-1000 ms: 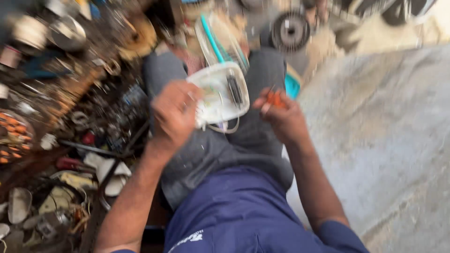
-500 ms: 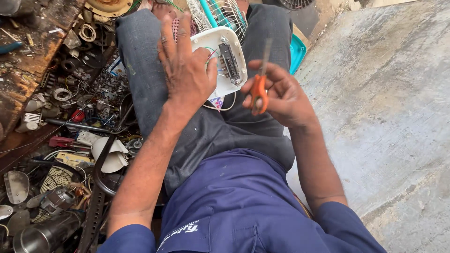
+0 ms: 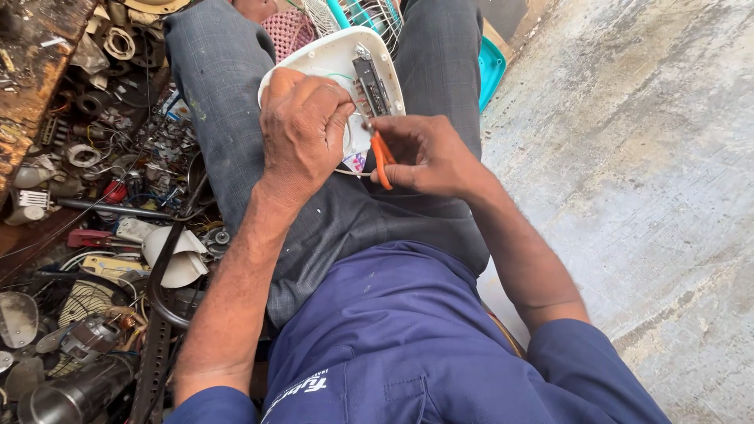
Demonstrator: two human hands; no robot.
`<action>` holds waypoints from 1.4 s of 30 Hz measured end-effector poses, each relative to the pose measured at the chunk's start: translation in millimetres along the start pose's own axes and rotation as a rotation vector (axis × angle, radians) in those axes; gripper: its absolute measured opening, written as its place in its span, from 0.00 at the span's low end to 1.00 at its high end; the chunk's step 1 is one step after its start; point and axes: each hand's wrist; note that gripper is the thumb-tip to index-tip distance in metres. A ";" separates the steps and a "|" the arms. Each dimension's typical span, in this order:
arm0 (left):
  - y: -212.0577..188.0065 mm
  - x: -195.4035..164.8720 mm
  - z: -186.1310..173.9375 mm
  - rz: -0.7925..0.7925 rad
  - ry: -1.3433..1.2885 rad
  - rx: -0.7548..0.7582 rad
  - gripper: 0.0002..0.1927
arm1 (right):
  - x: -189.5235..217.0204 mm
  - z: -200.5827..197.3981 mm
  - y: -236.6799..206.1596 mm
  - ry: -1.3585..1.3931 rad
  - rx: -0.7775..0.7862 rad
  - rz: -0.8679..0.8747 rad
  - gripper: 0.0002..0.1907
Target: The person sits on the floor and repairs a small electric fan by manipulating its internal wiring. They use a screwdriver to adjust connections on a control module and scissors to trim wires, then plug the fan into a power source to test it.
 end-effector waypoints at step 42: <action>1.2 25.2 9.6 -0.088 -0.435 0.095 0.03 | 1.2 29.6 -5.5 -0.180 -0.172 -0.063 0.31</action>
Point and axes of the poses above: each hand's wrist, its own y-axis towards the middle knuckle, its own z-axis out of the palm, x = y × z
